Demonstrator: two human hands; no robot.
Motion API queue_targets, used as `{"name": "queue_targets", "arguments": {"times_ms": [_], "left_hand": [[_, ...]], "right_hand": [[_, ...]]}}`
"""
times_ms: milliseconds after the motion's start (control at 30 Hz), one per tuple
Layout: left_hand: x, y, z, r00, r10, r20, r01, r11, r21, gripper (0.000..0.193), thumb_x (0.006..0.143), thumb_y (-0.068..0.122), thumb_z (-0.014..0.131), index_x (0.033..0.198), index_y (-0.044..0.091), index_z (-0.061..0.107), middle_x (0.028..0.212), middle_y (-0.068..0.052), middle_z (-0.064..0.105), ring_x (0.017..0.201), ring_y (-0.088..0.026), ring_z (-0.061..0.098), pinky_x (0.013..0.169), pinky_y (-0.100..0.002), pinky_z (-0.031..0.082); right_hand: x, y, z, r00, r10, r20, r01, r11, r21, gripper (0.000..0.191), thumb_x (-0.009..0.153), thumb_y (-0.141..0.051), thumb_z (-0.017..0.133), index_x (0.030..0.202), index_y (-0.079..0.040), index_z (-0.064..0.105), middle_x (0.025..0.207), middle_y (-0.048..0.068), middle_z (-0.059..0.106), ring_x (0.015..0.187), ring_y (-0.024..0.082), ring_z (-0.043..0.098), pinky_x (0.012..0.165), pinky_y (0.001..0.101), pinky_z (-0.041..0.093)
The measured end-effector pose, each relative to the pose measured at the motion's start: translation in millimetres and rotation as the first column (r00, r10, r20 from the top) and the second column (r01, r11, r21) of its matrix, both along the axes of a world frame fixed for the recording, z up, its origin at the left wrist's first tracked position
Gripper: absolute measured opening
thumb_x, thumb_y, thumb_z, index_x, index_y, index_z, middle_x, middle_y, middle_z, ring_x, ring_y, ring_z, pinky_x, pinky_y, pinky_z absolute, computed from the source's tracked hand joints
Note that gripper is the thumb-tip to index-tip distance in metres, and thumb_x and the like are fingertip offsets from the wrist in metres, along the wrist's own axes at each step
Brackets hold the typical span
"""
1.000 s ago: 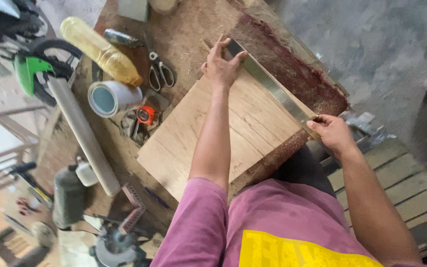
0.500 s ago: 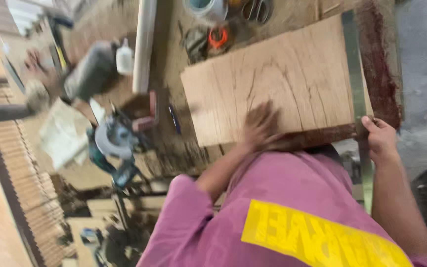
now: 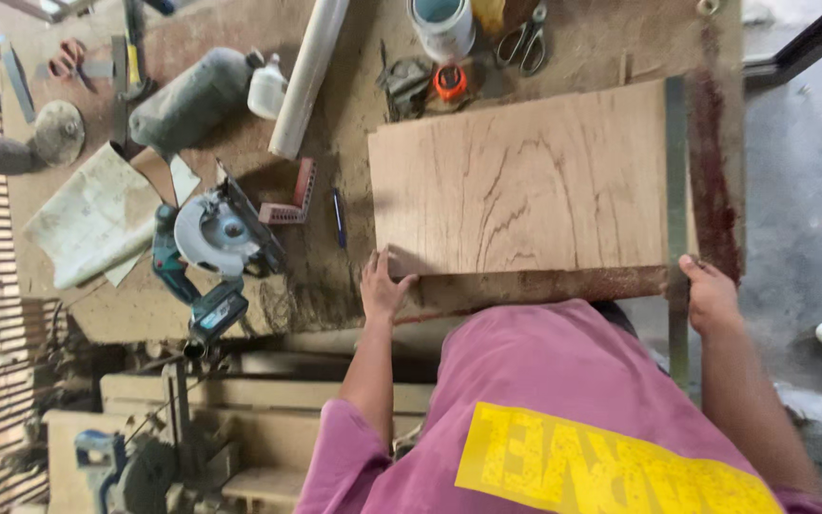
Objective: The person uses a cordless circular saw to cut a rectangular piece of plywood on a workbench. After cutting, they measure the board with a metal ruler and a tape measure, then mark lines with a pen.
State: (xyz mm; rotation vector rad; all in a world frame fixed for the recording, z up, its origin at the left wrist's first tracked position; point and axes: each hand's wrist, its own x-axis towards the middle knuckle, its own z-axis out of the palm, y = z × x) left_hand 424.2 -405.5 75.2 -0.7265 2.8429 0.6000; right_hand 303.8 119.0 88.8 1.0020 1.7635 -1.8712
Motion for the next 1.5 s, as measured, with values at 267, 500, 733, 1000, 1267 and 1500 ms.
{"name": "queue_targets", "arguments": {"times_ms": [267, 500, 733, 1000, 1267, 1500], "left_hand": [[2, 13, 13, 0.999, 0.020, 0.031, -0.019, 0.999, -0.036, 0.094, 0.076, 0.053, 0.082, 0.154, 0.019, 0.043, 0.160, -0.016, 0.039, 0.141, -0.039, 0.042, 0.114, -0.050, 0.037], [7, -3, 13, 0.967, 0.102, -0.233, -0.118, 0.991, -0.055, 0.071, 0.093, 0.051, 0.071, 0.142, 0.004, 0.054, 0.145, -0.020, 0.055, 0.136, -0.036, 0.050, 0.114, -0.049, 0.041], [-23, -68, 30, 0.769, 0.623, -0.141, -0.639, 0.748, -0.178, 0.037, 0.096, 0.042, 0.071, 0.099, 0.005, 0.074, 0.124, -0.019, 0.062, 0.116, -0.039, 0.058, 0.093, -0.054, 0.049], [-64, -23, 20, 0.805, 0.435, -0.404, -0.489, 0.871, -0.037, 0.015, 0.086, 0.023, 0.072, 0.091, 0.010, 0.077, 0.111, -0.013, 0.068, 0.100, -0.030, 0.064, 0.085, -0.045, 0.054], [-45, 131, -15, 0.928, -0.346, -0.139, 0.362, 0.924, 0.121, 0.028, 0.099, 0.042, 0.065, 0.089, 0.016, 0.069, 0.095, -0.010, 0.072, 0.088, -0.031, 0.070, 0.078, -0.045, 0.055], [-45, 176, 10, 0.924, -0.383, -0.011, 0.379, 0.910, 0.167, 0.048, 0.096, 0.051, 0.064, 0.131, 0.019, 0.057, 0.136, -0.020, 0.056, 0.120, -0.042, 0.056, 0.098, -0.053, 0.049]], "right_hand": [[-2, -1, 6, 0.997, -0.073, -0.002, 0.073, 0.994, 0.087, 0.034, 0.104, -0.024, 0.069, 0.121, 0.004, 0.060, 0.095, 0.013, 0.067, 0.067, 0.024, 0.066, 0.058, 0.0370, 0.056], [13, 11, 12, 0.846, 0.437, -0.306, -0.059, 0.647, 0.761, 0.045, 0.105, -0.008, 0.079, 0.142, 0.009, 0.060, 0.125, 0.026, 0.066, 0.102, 0.031, 0.062, 0.078, 0.0389, 0.050], [-25, 37, 51, 0.987, 0.089, -0.135, -0.004, 0.848, 0.530, 0.047, 0.101, -0.010, 0.068, 0.147, -0.010, 0.063, 0.097, 0.011, 0.071, 0.078, 0.020, 0.064, 0.064, 0.0368, 0.051], [-62, 22, 40, 0.973, 0.230, -0.032, -0.126, 0.639, 0.759, 0.039, 0.101, -0.017, 0.071, 0.138, -0.007, 0.067, 0.109, 0.015, 0.073, 0.095, 0.027, 0.069, 0.081, 0.0402, 0.053], [-117, -4, 24, 0.848, 0.530, -0.016, -0.297, 0.500, 0.814, 0.039, 0.096, -0.021, 0.070, 0.133, -0.008, 0.071, 0.125, 0.021, 0.069, 0.113, 0.041, 0.064, 0.094, 0.0484, 0.049], [-139, 6, 8, 0.710, 0.696, 0.105, -0.393, 0.269, 0.879, 0.045, 0.095, -0.022, 0.069, 0.139, -0.010, 0.069, 0.131, 0.023, 0.069, 0.121, 0.042, 0.063, 0.101, 0.0493, 0.051]]}}
